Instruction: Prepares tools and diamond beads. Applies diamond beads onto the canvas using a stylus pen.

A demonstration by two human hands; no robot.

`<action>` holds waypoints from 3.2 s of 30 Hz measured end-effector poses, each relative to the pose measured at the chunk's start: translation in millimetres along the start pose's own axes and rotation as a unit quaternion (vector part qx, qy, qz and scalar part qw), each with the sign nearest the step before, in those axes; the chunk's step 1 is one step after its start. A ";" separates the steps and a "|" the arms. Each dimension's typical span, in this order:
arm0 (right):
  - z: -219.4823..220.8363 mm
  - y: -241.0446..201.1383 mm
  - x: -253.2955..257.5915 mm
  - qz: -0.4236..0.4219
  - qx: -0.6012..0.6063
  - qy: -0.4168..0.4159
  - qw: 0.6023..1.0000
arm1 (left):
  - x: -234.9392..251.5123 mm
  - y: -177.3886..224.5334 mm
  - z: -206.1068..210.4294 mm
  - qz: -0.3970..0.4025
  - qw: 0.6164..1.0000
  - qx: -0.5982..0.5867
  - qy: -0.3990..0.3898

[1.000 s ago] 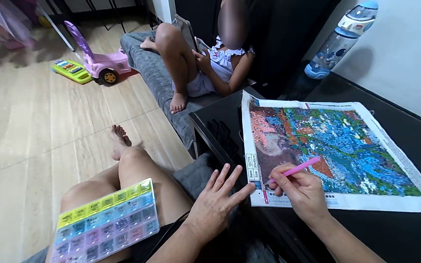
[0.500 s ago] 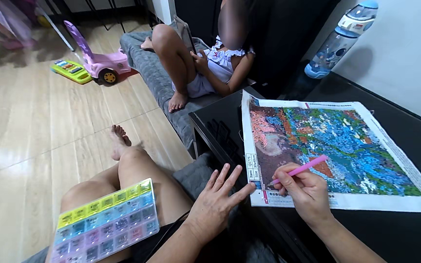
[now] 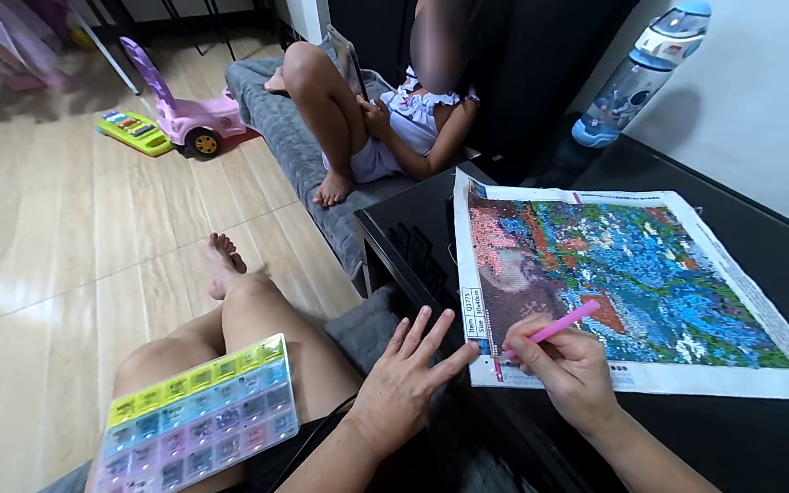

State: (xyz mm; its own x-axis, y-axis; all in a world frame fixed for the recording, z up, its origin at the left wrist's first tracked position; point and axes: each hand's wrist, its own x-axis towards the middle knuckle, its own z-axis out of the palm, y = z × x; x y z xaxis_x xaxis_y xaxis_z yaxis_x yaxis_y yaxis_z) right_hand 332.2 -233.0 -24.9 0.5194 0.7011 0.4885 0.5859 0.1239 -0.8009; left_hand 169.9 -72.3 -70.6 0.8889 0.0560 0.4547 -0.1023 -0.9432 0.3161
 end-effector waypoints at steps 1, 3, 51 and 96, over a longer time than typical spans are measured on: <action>-0.4 -0.1 0.0 -0.002 0.000 -0.007 1.000 | 0.0 0.1 0.0 -0.001 1.000 0.000 0.000; -0.7 -0.5 0.1 -0.011 -0.003 -0.024 1.000 | 0.0 0.1 0.4 -0.001 1.000 0.001 0.003; 3.3 -2.3 -1.3 0.012 0.049 -0.038 0.998 | -0.1 -0.2 -0.3 0.002 1.000 0.006 -0.002; 1.0 4.2 3.3 0.040 0.005 0.052 0.998 | 0.0 -0.2 0.8 0.002 1.000 0.003 -0.001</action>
State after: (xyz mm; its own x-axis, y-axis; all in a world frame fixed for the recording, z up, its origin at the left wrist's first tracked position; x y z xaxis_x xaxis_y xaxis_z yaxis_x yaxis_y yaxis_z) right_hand 335.8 -229.4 -27.1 0.6260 0.6332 0.4552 0.5338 0.0775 -0.8420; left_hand 170.2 -72.4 -71.3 0.8897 0.0512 0.4537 -0.1034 -0.9453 0.3093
